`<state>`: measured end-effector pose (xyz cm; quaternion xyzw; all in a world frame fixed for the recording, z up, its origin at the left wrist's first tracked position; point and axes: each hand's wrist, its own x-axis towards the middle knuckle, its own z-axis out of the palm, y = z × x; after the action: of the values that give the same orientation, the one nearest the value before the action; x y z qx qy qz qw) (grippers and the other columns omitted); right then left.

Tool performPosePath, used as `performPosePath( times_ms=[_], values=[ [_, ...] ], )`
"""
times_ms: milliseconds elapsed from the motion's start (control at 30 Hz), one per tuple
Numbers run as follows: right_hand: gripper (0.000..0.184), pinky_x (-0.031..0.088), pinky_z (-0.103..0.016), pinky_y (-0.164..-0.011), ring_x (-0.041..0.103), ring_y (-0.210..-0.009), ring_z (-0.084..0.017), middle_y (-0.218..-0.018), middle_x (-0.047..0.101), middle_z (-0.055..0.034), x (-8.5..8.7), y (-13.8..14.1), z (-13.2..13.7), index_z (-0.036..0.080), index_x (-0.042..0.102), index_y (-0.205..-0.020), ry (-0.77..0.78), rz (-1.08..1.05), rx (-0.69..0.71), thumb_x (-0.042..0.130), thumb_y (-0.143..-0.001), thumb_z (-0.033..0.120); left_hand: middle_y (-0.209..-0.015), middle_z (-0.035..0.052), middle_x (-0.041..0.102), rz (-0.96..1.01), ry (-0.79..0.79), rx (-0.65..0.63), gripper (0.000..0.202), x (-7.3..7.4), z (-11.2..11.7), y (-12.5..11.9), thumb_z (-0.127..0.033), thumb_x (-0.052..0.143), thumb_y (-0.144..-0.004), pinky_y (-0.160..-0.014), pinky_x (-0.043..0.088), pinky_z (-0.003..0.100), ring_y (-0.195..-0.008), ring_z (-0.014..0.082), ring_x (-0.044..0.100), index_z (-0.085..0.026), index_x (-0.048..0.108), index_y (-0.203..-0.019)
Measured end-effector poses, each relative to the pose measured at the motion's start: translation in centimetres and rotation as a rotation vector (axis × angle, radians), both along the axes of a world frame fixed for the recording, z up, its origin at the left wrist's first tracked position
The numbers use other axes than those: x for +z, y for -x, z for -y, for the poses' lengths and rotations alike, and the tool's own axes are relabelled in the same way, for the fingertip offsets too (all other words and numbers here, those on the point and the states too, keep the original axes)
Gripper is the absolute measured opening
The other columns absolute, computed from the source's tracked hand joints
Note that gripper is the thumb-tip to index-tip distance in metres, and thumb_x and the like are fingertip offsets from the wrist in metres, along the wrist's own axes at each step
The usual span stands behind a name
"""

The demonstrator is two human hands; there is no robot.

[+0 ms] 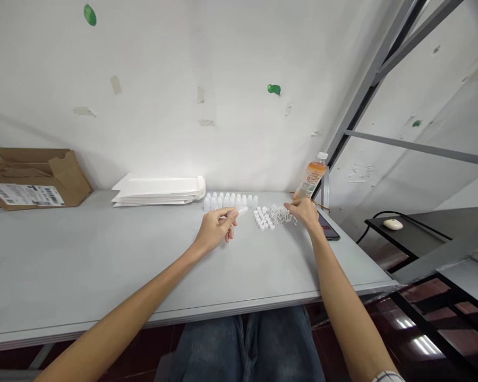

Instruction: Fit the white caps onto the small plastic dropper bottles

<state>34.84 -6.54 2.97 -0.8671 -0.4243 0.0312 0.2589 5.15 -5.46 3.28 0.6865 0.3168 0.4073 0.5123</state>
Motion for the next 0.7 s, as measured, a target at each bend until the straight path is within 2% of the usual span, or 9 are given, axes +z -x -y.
performPosePath(
  times_ms=[200, 333, 400, 467, 533, 633, 700],
  values=[
    [0.029, 0.048, -0.037, -0.074, 0.065, -0.090, -0.029, -0.085, 0.071, -0.0123, 0.3, 0.2, 0.4, 0.021, 0.077, -0.083, -0.052, 0.052, -0.045, 0.060, -0.077, 0.044, -0.073, 0.0016, 0.058, -0.012, -0.003, 0.011, 0.037, -0.1, -0.1, 0.0, -0.046, 0.058, -0.084, -0.039, 0.045, 0.021, -0.044, 0.0082, 0.054, -0.013, 0.068, -0.097],
    [0.027, 0.047, -0.035, -0.074, 0.066, -0.088, -0.029, -0.084, 0.072, -0.0122, 0.7, 0.7, 0.5, 0.020, 0.077, -0.088, -0.203, 0.083, -0.055, 0.060, -0.078, 0.039, -0.074, 0.0018, 0.059, -0.026, -0.003, 0.008, 0.038, -0.2, -0.2, 0.1, -0.048, 0.058, -0.084, -0.039, 0.044, 0.020, -0.045, 0.0082, 0.055, -0.014, 0.068, -0.099],
    [0.026, 0.047, -0.034, -0.073, 0.066, -0.082, -0.027, -0.079, 0.072, -0.0104, 1.0, 1.5, 0.4, 0.019, 0.076, -0.088, -0.317, 0.082, 0.002, 0.058, -0.080, 0.036, -0.074, 0.0020, 0.060, -0.045, -0.014, 0.006, 0.039, -0.1, -0.2, 0.1, -0.047, 0.058, -0.083, -0.040, 0.044, 0.020, -0.045, 0.0081, 0.054, -0.014, 0.069, -0.100],
    [0.028, 0.048, -0.031, -0.069, 0.065, -0.073, -0.023, -0.073, 0.070, -0.0082, 1.3, 2.9, 0.4, 0.016, 0.075, -0.085, -0.441, 0.016, 0.150, 0.057, -0.082, 0.038, -0.073, 0.0020, 0.061, -0.078, -0.028, 0.013, 0.038, 0.1, 0.0, 0.1, -0.045, 0.058, -0.084, -0.041, 0.045, 0.020, -0.044, 0.0077, 0.053, -0.014, 0.069, -0.102],
    [0.034, 0.047, -0.027, -0.058, 0.061, -0.060, -0.018, -0.068, 0.067, -0.0064, 1.4, 5.0, 0.5, 0.014, 0.073, -0.081, -0.522, -0.158, 0.391, 0.056, -0.083, 0.044, -0.070, 0.0019, 0.062, -0.115, -0.038, 0.029, 0.038, 0.1, 0.1, 0.1, -0.043, 0.057, -0.084, -0.043, 0.045, 0.021, -0.044, 0.0077, 0.052, -0.014, 0.070, -0.104],
    [0.039, 0.039, -0.023, -0.042, 0.051, -0.044, -0.011, -0.064, 0.063, -0.0022, 1.5, 8.6, 1.2, 0.015, 0.071, -0.082, -0.406, -0.455, 0.718, 0.059, -0.081, 0.052, -0.062, 0.0007, 0.063, -0.156, -0.058, 0.049, 0.040, 0.0, 0.1, 0.1, -0.041, 0.056, -0.085, -0.043, 0.045, 0.021, -0.042, 0.0083, 0.051, -0.013, 0.069, -0.110],
    [0.037, 0.038, -0.021, -0.040, 0.052, -0.045, -0.009, -0.070, 0.065, -0.0024, 1.6, 10.7, 1.6, 0.015, 0.071, -0.086, -0.345, -0.560, 0.857, 0.061, -0.081, 0.051, -0.056, -0.0004, 0.061, -0.169, -0.086, 0.060, 0.041, -0.1, 0.0, 0.1, -0.041, 0.056, -0.085, -0.045, 0.045, 0.022, -0.040, 0.0088, 0.050, -0.013, 0.068, -0.113]
  ],
)
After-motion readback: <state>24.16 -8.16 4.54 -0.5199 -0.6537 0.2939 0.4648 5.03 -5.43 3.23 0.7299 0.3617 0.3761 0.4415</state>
